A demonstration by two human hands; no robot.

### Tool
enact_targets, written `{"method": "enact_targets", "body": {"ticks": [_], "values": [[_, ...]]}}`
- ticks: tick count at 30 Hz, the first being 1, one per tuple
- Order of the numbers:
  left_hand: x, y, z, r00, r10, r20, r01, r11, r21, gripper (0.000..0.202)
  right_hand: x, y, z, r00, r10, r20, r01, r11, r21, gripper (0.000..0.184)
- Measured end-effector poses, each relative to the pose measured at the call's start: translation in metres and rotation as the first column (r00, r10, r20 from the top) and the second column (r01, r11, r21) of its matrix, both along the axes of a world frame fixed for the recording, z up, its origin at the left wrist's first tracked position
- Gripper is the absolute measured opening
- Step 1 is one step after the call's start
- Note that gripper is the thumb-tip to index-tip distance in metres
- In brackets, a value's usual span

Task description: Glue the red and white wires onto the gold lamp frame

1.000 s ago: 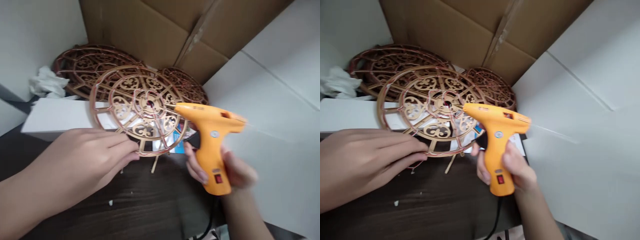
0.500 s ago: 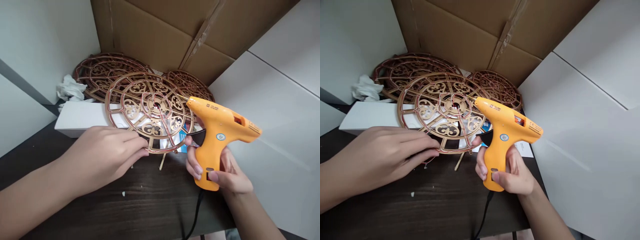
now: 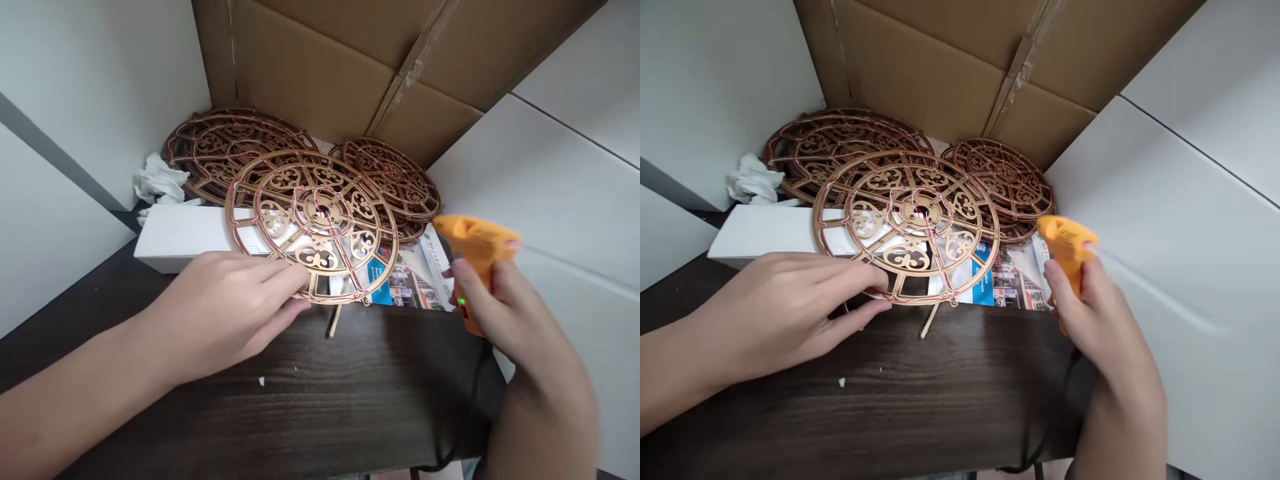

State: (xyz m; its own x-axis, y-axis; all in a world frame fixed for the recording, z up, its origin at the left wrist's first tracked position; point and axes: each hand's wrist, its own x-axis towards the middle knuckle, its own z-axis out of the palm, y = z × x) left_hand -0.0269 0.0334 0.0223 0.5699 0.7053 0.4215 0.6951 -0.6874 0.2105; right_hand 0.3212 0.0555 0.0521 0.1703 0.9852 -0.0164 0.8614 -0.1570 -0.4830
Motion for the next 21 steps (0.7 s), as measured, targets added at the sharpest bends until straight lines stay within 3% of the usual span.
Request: {"method": "enact_targets", "body": {"ticks": [2, 4, 10, 14, 16, 17, 18, 19, 21], "values": [[-0.002, 0.000, 0.000, 0.997, -0.005, -0.072, 0.008, 1.000, 0.028, 0.015, 0.005, -0.004, -0.006, 0.939, -0.085, 0.334, 0.113, 0.992, -0.064, 0.046], [-0.003, 0.000, 0.001, 0.994, -0.023, -0.109, 0.027, 0.999, 0.034, 0.014, 0.004, -0.010, -0.015, 0.829, -0.095, 0.552, 0.181, 0.978, -0.103, 0.053], [-0.003, 0.000, 0.000, 0.993, -0.039, -0.112, 0.049, 0.995, 0.088, 0.021, -0.002, -0.025, -0.038, 0.800, 0.024, 0.600, 0.111, 0.976, -0.187, 0.055], [-0.001, 0.001, 0.001, 0.996, -0.033, -0.082, 0.040, 0.996, 0.082, 0.022, -0.001, -0.031, -0.023, 0.769, 0.061, 0.637, 0.058, 0.985, -0.164, 0.068], [-0.001, 0.000, 0.003, 0.996, -0.037, -0.082, 0.044, 0.996, 0.082, 0.024, -0.009, -0.034, -0.008, 0.779, 0.072, 0.623, -0.065, 0.997, -0.033, 0.067], [-0.001, 0.001, 0.003, 0.996, -0.040, -0.084, 0.046, 0.996, 0.080, 0.024, -0.017, -0.034, 0.000, 0.805, 0.119, 0.582, -0.189, 0.980, 0.061, 0.060], [-0.001, 0.001, 0.003, 0.995, -0.043, -0.085, 0.049, 0.996, 0.074, 0.024, -0.027, -0.033, 0.007, 0.841, 0.182, 0.510, -0.322, 0.925, 0.201, 0.050], [-0.001, 0.001, 0.003, 0.995, -0.045, -0.083, 0.051, 0.996, 0.069, 0.023, -0.039, -0.031, 0.014, 0.834, 0.332, 0.440, -0.470, 0.846, 0.253, 0.040], [-0.001, 0.002, 0.003, 0.996, -0.049, -0.072, 0.053, 0.997, 0.058, 0.022, -0.065, -0.023, 0.025, 0.725, 0.591, 0.353, -0.685, 0.673, 0.279, 0.025]]}}
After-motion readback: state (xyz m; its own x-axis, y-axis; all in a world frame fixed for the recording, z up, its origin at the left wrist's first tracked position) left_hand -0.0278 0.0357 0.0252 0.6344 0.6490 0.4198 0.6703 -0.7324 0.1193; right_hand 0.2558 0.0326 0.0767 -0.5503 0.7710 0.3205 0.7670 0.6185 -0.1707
